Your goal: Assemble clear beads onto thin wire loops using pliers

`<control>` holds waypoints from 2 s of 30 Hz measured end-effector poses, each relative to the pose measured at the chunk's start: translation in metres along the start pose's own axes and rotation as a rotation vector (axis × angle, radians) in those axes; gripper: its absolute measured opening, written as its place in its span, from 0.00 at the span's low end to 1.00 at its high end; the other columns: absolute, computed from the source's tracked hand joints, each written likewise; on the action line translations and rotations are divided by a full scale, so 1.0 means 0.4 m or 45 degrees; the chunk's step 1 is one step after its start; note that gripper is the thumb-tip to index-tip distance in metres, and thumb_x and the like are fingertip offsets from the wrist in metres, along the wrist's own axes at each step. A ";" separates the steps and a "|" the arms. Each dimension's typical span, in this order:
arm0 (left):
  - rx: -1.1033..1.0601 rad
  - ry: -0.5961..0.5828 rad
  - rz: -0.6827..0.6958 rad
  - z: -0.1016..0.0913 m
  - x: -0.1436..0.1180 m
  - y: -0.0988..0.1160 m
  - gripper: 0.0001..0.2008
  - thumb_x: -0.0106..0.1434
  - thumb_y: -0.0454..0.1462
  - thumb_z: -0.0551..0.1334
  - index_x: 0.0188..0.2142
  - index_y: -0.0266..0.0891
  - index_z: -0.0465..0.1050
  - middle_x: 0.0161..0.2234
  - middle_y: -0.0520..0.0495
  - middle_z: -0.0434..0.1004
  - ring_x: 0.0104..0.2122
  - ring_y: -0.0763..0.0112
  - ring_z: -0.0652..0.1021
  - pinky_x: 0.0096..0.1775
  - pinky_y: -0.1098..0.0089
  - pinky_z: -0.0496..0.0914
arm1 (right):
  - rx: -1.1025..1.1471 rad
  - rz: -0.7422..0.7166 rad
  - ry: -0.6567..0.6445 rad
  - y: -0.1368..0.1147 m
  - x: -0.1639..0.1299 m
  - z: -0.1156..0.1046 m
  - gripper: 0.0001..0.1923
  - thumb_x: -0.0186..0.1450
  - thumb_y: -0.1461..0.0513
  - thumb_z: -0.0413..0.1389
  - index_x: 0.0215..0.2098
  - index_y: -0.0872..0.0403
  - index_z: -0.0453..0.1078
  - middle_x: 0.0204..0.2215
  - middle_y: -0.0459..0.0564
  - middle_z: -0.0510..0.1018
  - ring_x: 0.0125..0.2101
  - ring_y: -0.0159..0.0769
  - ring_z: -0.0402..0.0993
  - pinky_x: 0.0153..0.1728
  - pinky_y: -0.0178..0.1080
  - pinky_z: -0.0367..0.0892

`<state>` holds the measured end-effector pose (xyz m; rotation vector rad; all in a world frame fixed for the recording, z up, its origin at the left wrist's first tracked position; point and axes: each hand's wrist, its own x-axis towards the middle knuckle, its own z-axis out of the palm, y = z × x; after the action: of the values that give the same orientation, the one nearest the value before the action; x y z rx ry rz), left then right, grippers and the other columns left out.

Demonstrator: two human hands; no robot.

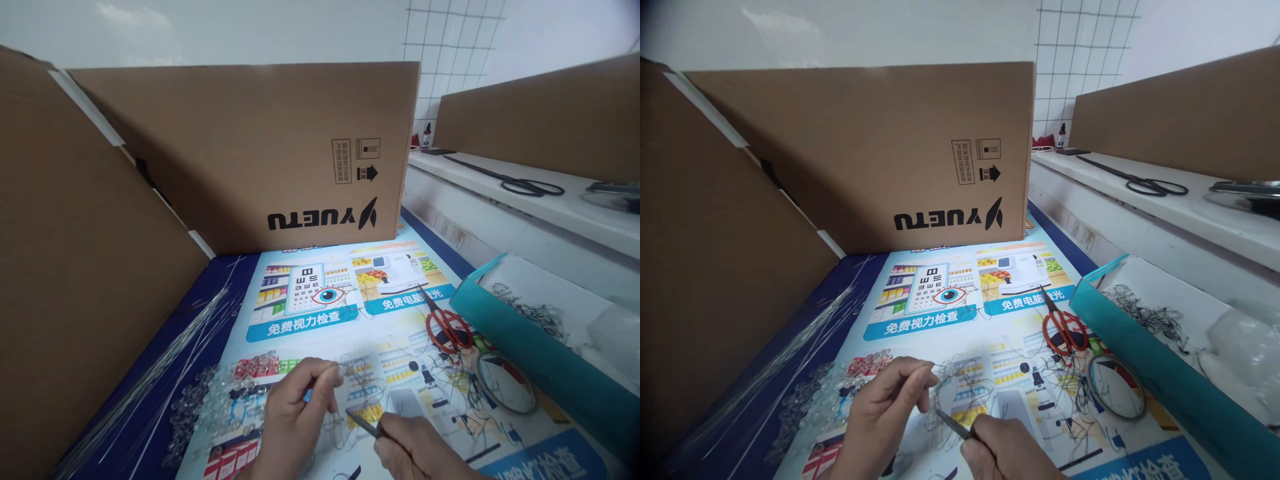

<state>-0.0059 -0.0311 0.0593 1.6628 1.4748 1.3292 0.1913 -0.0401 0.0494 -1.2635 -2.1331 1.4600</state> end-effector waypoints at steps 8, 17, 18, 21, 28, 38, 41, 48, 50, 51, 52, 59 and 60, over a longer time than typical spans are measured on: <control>0.041 -0.058 0.098 0.013 -0.014 -0.007 0.08 0.63 0.35 0.56 0.32 0.38 0.73 0.18 0.55 0.71 0.19 0.75 0.73 0.27 0.75 0.67 | 0.427 0.123 -0.036 -0.023 -0.005 -0.004 0.27 0.64 0.40 0.38 0.30 0.54 0.60 0.25 0.46 0.66 0.25 0.30 0.64 0.29 0.33 0.61; 0.109 -0.017 0.260 0.017 -0.015 -0.006 0.06 0.63 0.34 0.57 0.34 0.39 0.73 0.19 0.55 0.72 0.20 0.75 0.73 0.27 0.75 0.68 | 0.580 0.157 -0.023 -0.001 -0.003 0.012 0.28 0.63 0.40 0.40 0.31 0.55 0.61 0.24 0.46 0.66 0.24 0.29 0.64 0.29 0.33 0.63; 0.114 -0.014 0.271 0.017 -0.014 -0.005 0.06 0.63 0.33 0.57 0.34 0.39 0.73 0.19 0.55 0.72 0.21 0.75 0.74 0.28 0.75 0.69 | 0.583 0.161 -0.017 -0.001 -0.003 0.012 0.28 0.62 0.39 0.41 0.31 0.55 0.61 0.24 0.46 0.66 0.25 0.30 0.64 0.29 0.33 0.63; 0.139 -0.021 0.298 0.016 -0.013 -0.003 0.06 0.63 0.33 0.57 0.34 0.39 0.73 0.19 0.55 0.71 0.21 0.75 0.74 0.28 0.75 0.69 | 0.574 0.167 -0.012 -0.006 -0.002 0.010 0.28 0.62 0.39 0.41 0.30 0.55 0.61 0.24 0.46 0.66 0.25 0.30 0.64 0.30 0.33 0.63; 0.202 0.002 0.432 0.014 -0.015 -0.009 0.05 0.62 0.31 0.58 0.36 0.38 0.73 0.21 0.53 0.74 0.22 0.74 0.74 0.27 0.75 0.69 | 0.596 0.173 -0.030 -0.003 0.003 0.010 0.28 0.62 0.39 0.41 0.29 0.55 0.60 0.23 0.45 0.65 0.24 0.29 0.63 0.28 0.33 0.62; 0.270 -0.013 0.499 0.013 -0.016 -0.010 0.07 0.61 0.30 0.58 0.38 0.38 0.72 0.23 0.51 0.75 0.24 0.72 0.76 0.29 0.74 0.70 | 0.503 0.193 0.072 -0.015 -0.002 0.019 0.30 0.61 0.37 0.38 0.31 0.54 0.61 0.22 0.44 0.64 0.24 0.30 0.62 0.25 0.31 0.61; 0.224 -0.032 0.439 0.015 -0.017 -0.008 0.06 0.61 0.30 0.58 0.37 0.38 0.72 0.21 0.53 0.73 0.23 0.73 0.74 0.28 0.74 0.69 | 0.429 0.139 0.059 -0.005 0.003 0.019 0.29 0.62 0.38 0.38 0.29 0.54 0.60 0.20 0.43 0.63 0.21 0.28 0.60 0.23 0.31 0.58; 0.195 -0.035 0.381 0.018 -0.018 -0.014 0.06 0.62 0.30 0.57 0.36 0.38 0.72 0.21 0.53 0.72 0.22 0.73 0.73 0.28 0.74 0.67 | 0.271 0.015 0.039 0.025 0.019 0.018 0.28 0.64 0.40 0.35 0.29 0.54 0.58 0.19 0.42 0.61 0.20 0.29 0.59 0.23 0.32 0.56; 0.195 -0.037 0.402 0.017 -0.018 -0.017 0.06 0.62 0.30 0.57 0.37 0.38 0.71 0.20 0.53 0.72 0.22 0.73 0.73 0.28 0.74 0.67 | 0.253 0.004 0.037 0.023 0.018 0.013 0.27 0.65 0.41 0.35 0.28 0.53 0.57 0.19 0.42 0.61 0.21 0.29 0.59 0.23 0.32 0.55; 0.194 -0.036 0.411 0.017 -0.018 -0.018 0.06 0.62 0.30 0.57 0.37 0.38 0.71 0.20 0.53 0.71 0.22 0.73 0.73 0.28 0.74 0.68 | 0.237 -0.002 0.034 0.020 0.017 0.008 0.26 0.65 0.41 0.36 0.28 0.53 0.57 0.20 0.42 0.62 0.21 0.29 0.59 0.23 0.32 0.55; 0.195 -0.034 0.419 0.016 -0.018 -0.019 0.06 0.62 0.30 0.57 0.37 0.38 0.71 0.20 0.53 0.72 0.22 0.73 0.74 0.28 0.74 0.68 | 0.213 -0.009 0.026 0.017 0.015 0.004 0.25 0.65 0.42 0.36 0.28 0.53 0.57 0.20 0.43 0.62 0.22 0.29 0.59 0.23 0.32 0.54; 0.173 -0.081 0.323 0.010 -0.019 -0.015 0.05 0.63 0.32 0.56 0.34 0.38 0.71 0.24 0.50 0.75 0.24 0.72 0.75 0.28 0.75 0.68 | -0.013 -0.007 0.055 0.006 0.004 -0.017 0.21 0.67 0.47 0.38 0.25 0.53 0.55 0.20 0.42 0.60 0.23 0.30 0.58 0.23 0.32 0.53; 0.162 -0.088 0.303 0.010 -0.019 -0.014 0.05 0.63 0.33 0.56 0.33 0.38 0.71 0.24 0.50 0.75 0.24 0.73 0.75 0.27 0.75 0.68 | -0.034 -0.020 0.070 0.007 0.003 -0.017 0.21 0.67 0.48 0.38 0.25 0.53 0.55 0.21 0.43 0.61 0.24 0.30 0.59 0.24 0.32 0.53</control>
<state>-0.0037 -0.0362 0.0503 1.9980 1.3797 1.3070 0.1962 -0.0346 0.0499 -1.2786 -2.1283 1.3791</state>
